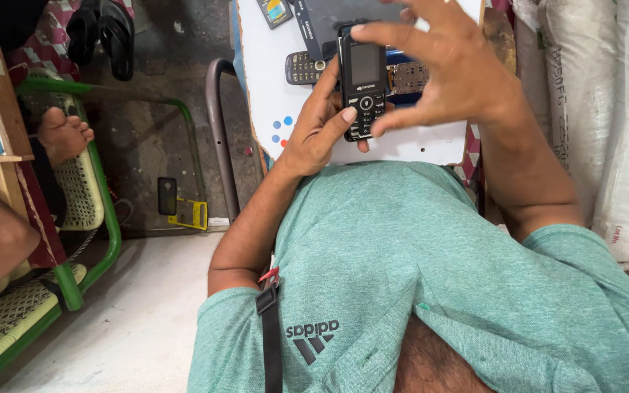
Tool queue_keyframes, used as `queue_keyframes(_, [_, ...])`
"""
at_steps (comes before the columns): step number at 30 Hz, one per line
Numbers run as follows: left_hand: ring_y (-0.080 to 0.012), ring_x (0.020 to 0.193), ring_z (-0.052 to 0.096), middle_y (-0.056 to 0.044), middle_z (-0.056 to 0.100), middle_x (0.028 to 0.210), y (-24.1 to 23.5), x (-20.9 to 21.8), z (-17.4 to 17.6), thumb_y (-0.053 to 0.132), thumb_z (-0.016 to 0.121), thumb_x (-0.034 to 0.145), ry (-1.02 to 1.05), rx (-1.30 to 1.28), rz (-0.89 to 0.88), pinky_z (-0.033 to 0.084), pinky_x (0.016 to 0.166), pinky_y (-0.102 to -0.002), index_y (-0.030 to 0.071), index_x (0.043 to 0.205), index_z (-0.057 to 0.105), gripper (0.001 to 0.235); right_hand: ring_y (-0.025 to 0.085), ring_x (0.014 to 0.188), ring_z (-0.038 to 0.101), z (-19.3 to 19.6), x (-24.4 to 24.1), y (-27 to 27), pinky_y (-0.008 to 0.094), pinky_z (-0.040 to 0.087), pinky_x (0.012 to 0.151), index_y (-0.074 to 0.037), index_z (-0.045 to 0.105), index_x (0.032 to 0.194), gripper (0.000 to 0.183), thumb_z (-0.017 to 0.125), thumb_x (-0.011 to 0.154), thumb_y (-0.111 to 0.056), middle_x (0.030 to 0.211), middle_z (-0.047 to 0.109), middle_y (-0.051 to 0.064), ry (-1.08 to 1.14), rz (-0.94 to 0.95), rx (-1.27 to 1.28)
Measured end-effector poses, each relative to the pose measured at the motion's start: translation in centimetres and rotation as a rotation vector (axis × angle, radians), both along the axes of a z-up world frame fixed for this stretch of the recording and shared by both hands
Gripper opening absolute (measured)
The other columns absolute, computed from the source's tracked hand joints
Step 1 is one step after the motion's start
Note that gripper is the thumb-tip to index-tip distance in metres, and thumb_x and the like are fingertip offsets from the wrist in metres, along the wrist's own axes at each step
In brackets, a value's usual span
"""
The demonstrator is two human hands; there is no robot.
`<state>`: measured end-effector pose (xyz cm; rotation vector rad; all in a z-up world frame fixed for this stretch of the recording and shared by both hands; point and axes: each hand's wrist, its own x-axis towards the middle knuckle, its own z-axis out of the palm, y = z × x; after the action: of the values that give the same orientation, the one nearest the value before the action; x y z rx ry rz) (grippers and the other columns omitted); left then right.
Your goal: The person disassembles and reassembles several mobile phones on a cluttered workbench. They remove back covers, handle internal components, and reattach parts to different phone bodies.
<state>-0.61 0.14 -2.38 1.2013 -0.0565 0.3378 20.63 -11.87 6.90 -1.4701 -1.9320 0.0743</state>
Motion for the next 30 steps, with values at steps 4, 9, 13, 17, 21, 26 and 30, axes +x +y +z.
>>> queue_keyframes(4, [-0.0222,0.091,0.077,-0.028,0.067,0.134,0.0,-0.2,-0.1,0.017,0.051,0.113,-0.008,0.03,-0.02,0.067,0.07,-0.033,0.011,0.168,0.002,0.074,0.041,0.14,0.047,0.2,-0.8,-0.8,0.055,0.042,0.114,-0.008,0.055,0.147,0.101,0.095,0.066,-0.056,0.154,0.043,0.02,-0.075,0.035,-0.064])
queue_keyframes(9, [-0.0239,0.101,0.076,-0.025,0.063,0.139,-0.3,0.1,0.2,0.026,0.049,0.116,-0.022,0.06,0.033,0.068,0.075,-0.033,0.011,0.167,0.005,0.069,0.041,0.147,0.047,-0.6,-1.3,-1.2,0.052,0.041,0.122,-0.013,0.06,0.148,0.092,0.098,0.077,-0.056,0.159,0.046,0.017,-0.095,0.017,0.044])
queue_keyframes(13, [-0.0227,0.118,0.072,-0.018,0.058,0.143,-0.3,0.1,0.4,0.035,0.046,0.117,-0.026,0.064,0.139,0.066,0.09,-0.035,0.008,0.165,0.011,0.066,0.037,0.135,0.054,-1.6,-1.5,-1.4,0.049,0.047,0.108,-0.01,0.066,0.137,0.088,0.099,0.069,-0.054,0.151,0.049,0.021,-0.065,-0.01,0.143])
queue_keyframes(17, [-0.0173,0.081,0.071,-0.02,0.067,0.123,-0.3,-0.2,0.3,0.033,0.049,0.114,0.074,-0.08,0.146,0.064,0.064,-0.031,0.005,0.169,0.011,0.072,0.022,0.108,0.068,-3.2,-1.7,-2.2,0.031,0.062,0.086,0.0,0.069,0.128,0.058,0.096,0.084,-0.025,0.142,0.054,0.018,0.324,-0.048,0.175])
queue_keyframes(21, [-0.0174,0.082,0.069,-0.02,0.065,0.125,-0.5,-0.3,0.4,0.025,0.051,0.114,0.071,-0.089,0.176,0.062,0.064,-0.031,0.005,0.168,0.011,0.07,0.016,0.092,0.071,-5.0,-1.5,-2.9,0.022,0.062,0.071,0.007,0.067,0.12,0.023,0.08,0.102,0.001,0.134,0.059,0.013,0.83,-0.143,0.172])
queue_keyframes(26, [-0.0204,0.092,0.073,-0.023,0.07,0.118,0.2,-0.1,1.3,0.019,0.049,0.112,0.045,-0.143,0.279,0.06,0.062,-0.029,0.005,0.165,0.015,0.065,0.017,0.093,0.073,-6.3,0.5,-2.3,0.024,0.06,0.071,0.009,0.065,0.123,0.015,0.07,0.109,0.004,0.123,0.061,0.013,1.129,-0.255,0.193])
queue_keyframes(30, [-0.019,0.085,0.071,-0.025,0.071,0.115,0.5,-0.4,1.4,0.018,0.052,0.109,-0.008,-0.183,0.406,0.058,0.06,-0.027,0.008,0.165,0.012,0.07,0.02,0.108,0.073,-7.0,1.2,-1.6,0.028,0.063,0.085,0.008,0.063,0.13,0.023,0.067,0.108,0.002,0.134,0.058,0.012,1.192,-0.279,0.122])
